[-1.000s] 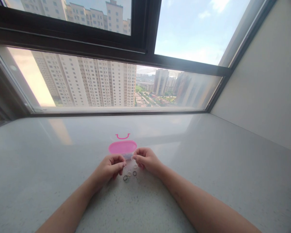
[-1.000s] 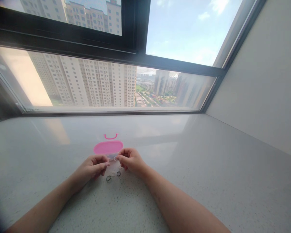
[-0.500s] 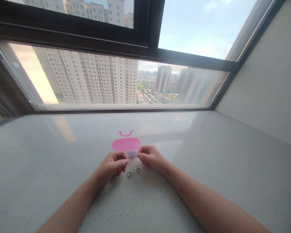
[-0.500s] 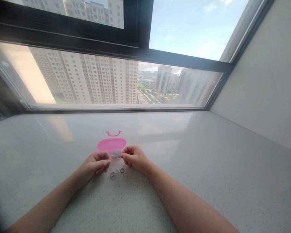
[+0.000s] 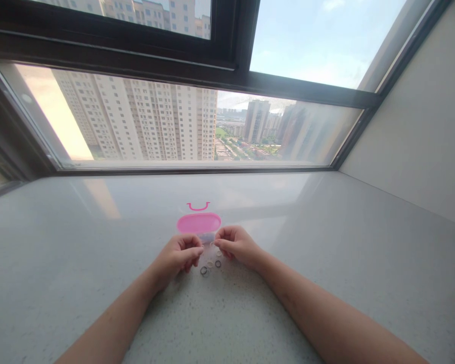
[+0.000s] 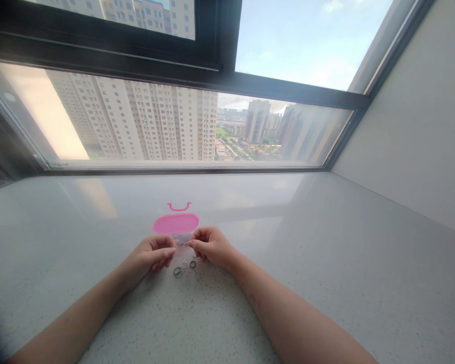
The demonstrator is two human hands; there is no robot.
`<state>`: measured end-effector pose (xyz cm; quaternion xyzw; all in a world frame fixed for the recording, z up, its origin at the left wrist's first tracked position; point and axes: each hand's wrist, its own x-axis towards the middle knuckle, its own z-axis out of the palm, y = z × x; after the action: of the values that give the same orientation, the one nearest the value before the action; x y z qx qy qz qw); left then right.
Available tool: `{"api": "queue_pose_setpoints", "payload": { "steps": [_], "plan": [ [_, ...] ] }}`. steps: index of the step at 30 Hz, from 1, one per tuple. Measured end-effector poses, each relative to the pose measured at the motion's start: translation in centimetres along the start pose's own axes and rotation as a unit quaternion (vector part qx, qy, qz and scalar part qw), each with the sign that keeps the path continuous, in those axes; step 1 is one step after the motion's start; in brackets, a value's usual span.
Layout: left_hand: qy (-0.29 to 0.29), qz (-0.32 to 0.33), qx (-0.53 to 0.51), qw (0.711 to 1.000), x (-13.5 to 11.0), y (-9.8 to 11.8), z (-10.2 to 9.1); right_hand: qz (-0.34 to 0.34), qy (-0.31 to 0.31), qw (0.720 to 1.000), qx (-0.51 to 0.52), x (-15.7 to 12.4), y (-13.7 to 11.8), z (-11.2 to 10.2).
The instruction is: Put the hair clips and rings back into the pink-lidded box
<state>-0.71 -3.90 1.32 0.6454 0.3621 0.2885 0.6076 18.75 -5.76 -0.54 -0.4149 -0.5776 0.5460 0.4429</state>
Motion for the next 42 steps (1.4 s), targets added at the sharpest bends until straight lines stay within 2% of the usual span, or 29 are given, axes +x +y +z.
{"api": "queue_pose_setpoints", "payload": {
  "steps": [18, 42],
  "plan": [
    [0.009, 0.007, 0.054, 0.998, 0.09, -0.01, 0.08, -0.004, -0.025, 1.0, 0.006, -0.18, 0.04, 0.02],
    [-0.002, 0.014, 0.051, 0.999, 0.1, -0.22, -0.04, 0.005, -0.039, 0.999, -0.009, -0.39, -0.4, 0.17]
  ]
}}
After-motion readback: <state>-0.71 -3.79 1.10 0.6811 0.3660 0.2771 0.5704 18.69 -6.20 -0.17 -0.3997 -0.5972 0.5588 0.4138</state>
